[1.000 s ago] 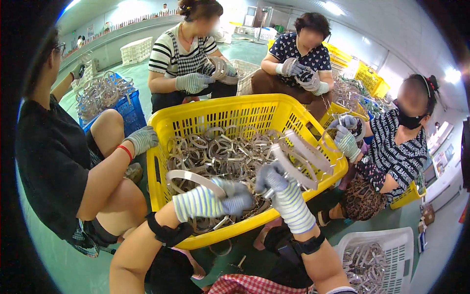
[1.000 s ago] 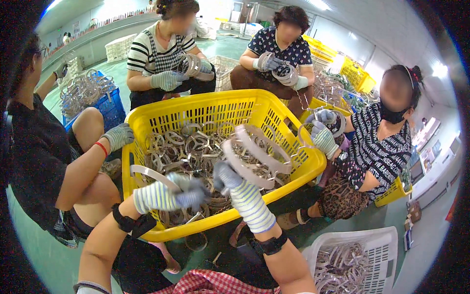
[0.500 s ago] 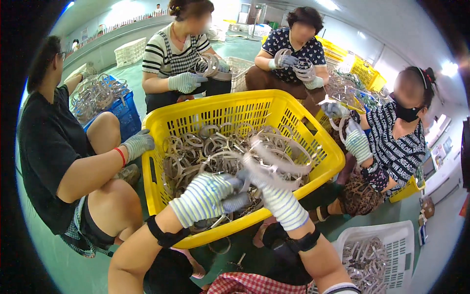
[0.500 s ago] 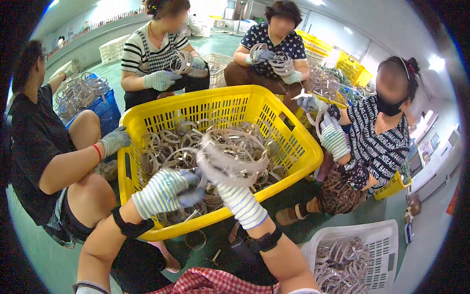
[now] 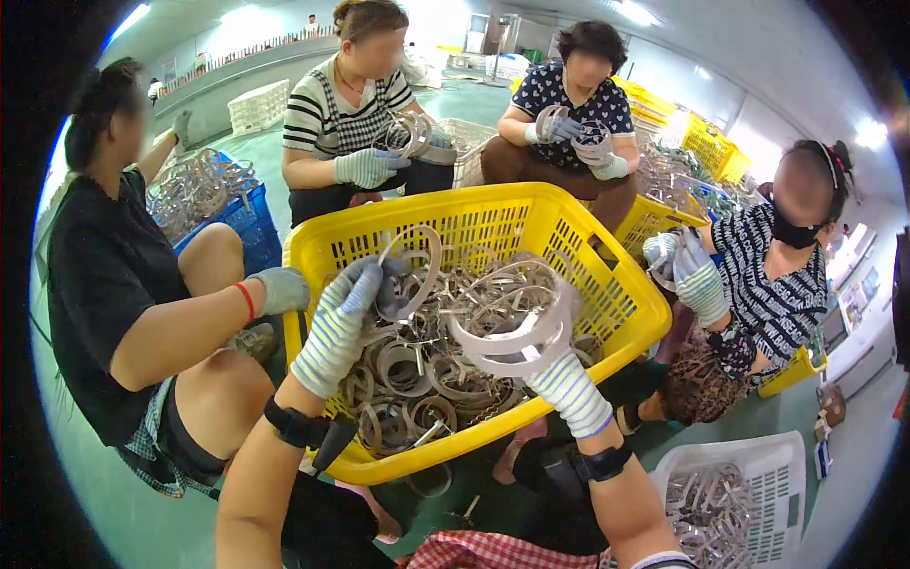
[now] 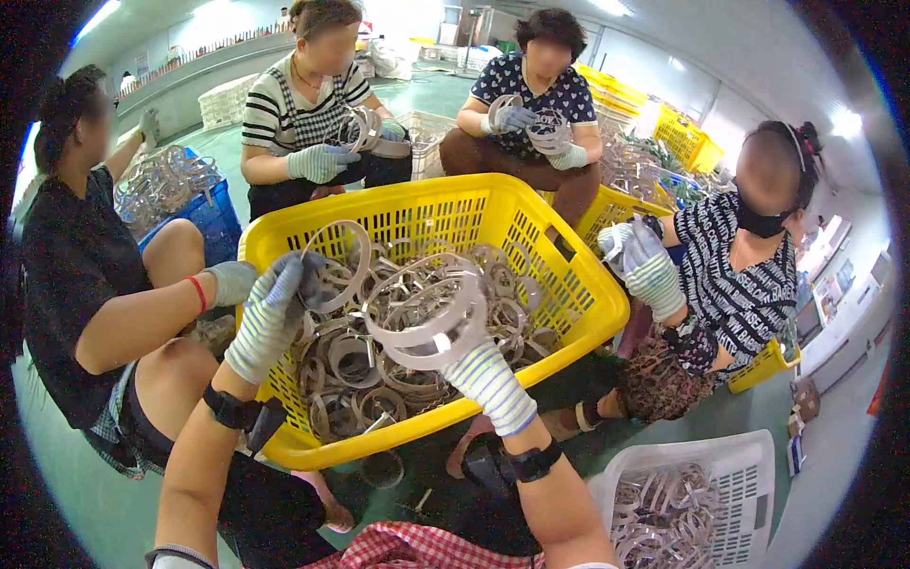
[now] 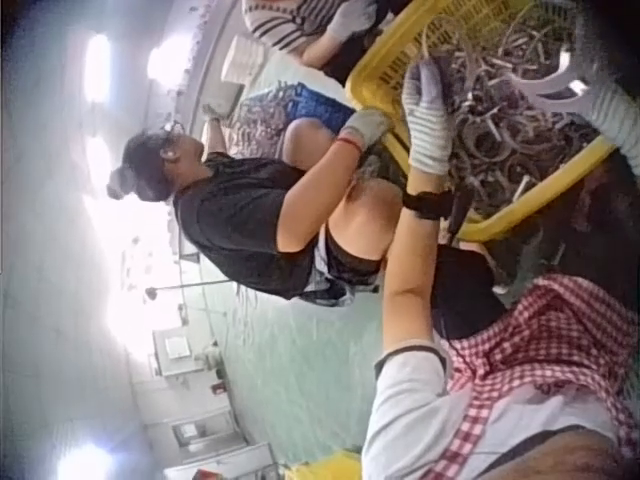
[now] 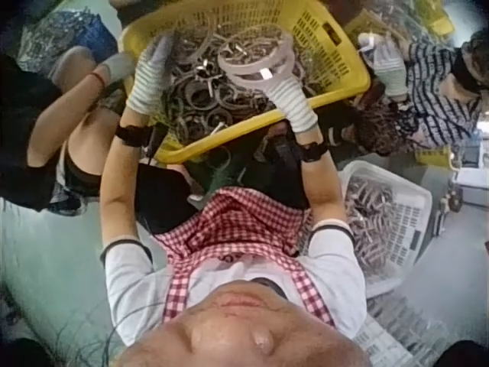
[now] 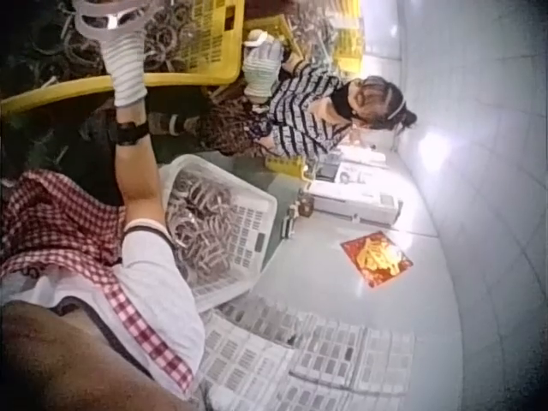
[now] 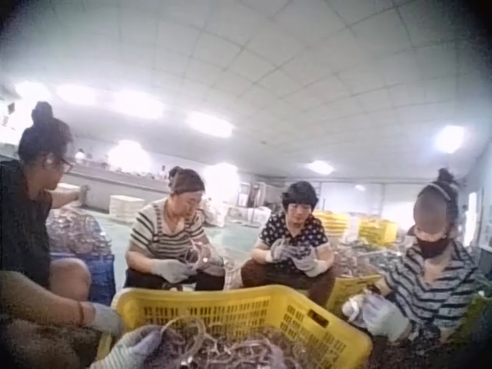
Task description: Sorting and stacking plastic rings from a yellow basket into white crates.
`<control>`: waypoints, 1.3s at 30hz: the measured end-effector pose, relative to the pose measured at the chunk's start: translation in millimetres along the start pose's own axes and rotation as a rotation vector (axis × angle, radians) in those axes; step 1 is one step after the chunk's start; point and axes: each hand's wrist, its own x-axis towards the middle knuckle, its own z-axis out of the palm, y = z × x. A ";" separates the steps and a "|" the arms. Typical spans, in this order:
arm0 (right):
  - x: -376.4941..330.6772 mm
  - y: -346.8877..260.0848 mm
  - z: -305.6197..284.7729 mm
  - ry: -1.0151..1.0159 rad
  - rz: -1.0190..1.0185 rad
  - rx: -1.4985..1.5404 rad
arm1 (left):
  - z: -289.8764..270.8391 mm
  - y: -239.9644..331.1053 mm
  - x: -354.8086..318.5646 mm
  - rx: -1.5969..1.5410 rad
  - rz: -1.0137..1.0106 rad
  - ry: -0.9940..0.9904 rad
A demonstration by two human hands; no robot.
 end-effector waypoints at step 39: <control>42.8 -26.6 -87.7 -0.144 0.779 1.620 | -12.8 0.3 -1.5 0.632 0.328 -0.169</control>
